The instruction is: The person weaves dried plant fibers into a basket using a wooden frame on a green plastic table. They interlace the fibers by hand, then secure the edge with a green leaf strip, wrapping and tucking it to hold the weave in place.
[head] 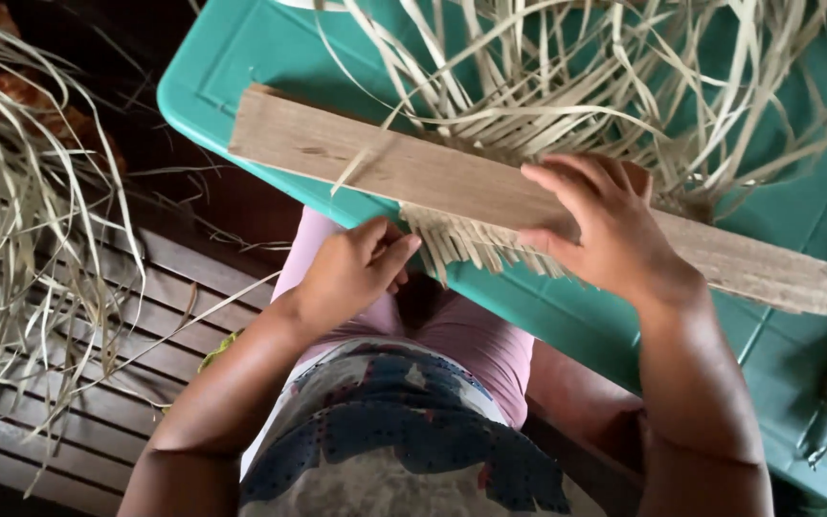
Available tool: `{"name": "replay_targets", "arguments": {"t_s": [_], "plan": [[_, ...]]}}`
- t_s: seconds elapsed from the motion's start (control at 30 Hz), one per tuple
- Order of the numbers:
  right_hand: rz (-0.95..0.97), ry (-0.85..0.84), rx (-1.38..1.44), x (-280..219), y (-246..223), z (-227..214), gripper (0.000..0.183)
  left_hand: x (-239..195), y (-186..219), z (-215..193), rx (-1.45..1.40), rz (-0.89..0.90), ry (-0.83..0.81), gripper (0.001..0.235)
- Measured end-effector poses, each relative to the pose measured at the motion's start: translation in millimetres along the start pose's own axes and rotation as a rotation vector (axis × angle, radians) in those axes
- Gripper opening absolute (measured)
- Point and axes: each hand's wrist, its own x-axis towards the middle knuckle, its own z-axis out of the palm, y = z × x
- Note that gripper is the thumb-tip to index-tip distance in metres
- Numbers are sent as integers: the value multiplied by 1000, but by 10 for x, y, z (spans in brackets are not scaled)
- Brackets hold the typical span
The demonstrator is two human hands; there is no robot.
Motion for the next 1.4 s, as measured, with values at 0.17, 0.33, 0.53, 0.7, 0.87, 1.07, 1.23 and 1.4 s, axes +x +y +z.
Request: {"name": "replay_targets", "arguments": {"t_s": [0.17,0.33,0.53,0.7,0.87,1.07,1.23,1.4], "plan": [[-21,-12,-20,-17,53,135,78,-15,37,-52,50,26,39,20],[-70,204,26,-52,92,220,71,89,-67,17,-74,-18,133,25],[-83,215,48,-102,113,216,70,97,-32,35,-94,-32,153,24],[-67,210,35,-145,115,202,69,89,32,8,-146,-45,140,25],[-46,198,30,-180,127,174,68,72,103,13,-182,-52,140,26],[-2,162,40,-161,116,151,71,43,140,-2,-124,-55,139,30],[13,99,74,-164,112,116,70,79,116,17,-110,-42,144,27],[-2,109,64,-167,90,92,70,82,116,28,-150,-47,150,25]]}}
